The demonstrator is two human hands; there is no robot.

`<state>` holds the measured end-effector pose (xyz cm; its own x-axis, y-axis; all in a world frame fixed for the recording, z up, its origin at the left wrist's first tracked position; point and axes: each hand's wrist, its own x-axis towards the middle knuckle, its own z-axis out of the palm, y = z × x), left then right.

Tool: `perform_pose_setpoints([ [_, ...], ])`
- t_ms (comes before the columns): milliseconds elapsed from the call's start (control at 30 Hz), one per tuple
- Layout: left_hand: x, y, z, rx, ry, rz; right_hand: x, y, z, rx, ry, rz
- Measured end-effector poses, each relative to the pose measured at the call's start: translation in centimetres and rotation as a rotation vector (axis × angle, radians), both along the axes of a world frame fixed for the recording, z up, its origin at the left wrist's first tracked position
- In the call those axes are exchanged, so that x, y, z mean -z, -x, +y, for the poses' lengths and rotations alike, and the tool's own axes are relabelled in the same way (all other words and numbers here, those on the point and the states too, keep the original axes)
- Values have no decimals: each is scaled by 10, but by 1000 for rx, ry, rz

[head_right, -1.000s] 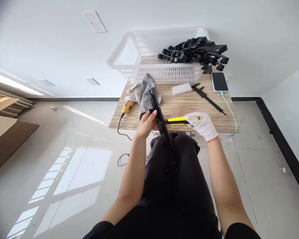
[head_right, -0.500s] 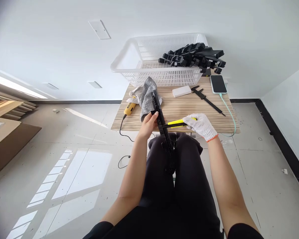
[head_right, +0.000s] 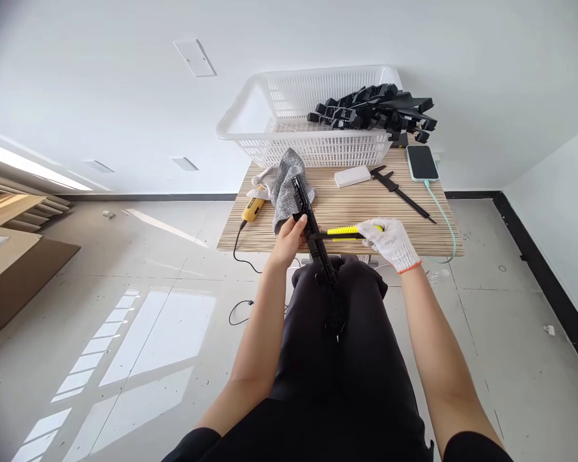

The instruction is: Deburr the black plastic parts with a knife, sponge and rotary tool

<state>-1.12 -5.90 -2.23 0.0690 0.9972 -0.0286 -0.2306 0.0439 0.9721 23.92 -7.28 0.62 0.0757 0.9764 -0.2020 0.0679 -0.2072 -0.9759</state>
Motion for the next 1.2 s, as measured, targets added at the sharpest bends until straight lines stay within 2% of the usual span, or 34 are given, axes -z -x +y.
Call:
perform_pose_setpoints([
  [67,2,0,0,-14,-19,11,0,1,0,79,-32,26],
  [200,4,-1,1,-27,-45,19,-2,4,0,-17,13,-17],
  [300,3,-2,1,-31,-61,25,-4,7,-1,60,-26,13],
  [433,0,-3,0,-30,-77,63,-6,9,-1,0,24,11],
  [500,-1,-3,-1,-32,-80,81,-5,10,0,70,-14,31],
  [633,-3,-3,-1,-20,-63,78,-3,10,1,26,1,25],
  [767,-2,-3,-1,-13,-63,76,-2,11,2,102,-35,62],
  [867,-2,-4,0,-13,-53,59,-3,11,2,-2,3,30],
  [1000,-4,-4,-2,-29,-11,29,-5,12,2,97,-25,66],
  [1133,-9,-6,-3,-37,35,0,-5,13,2,3,32,19],
  [1200,-10,-7,-2,-57,60,-36,-5,13,3,35,21,26],
])
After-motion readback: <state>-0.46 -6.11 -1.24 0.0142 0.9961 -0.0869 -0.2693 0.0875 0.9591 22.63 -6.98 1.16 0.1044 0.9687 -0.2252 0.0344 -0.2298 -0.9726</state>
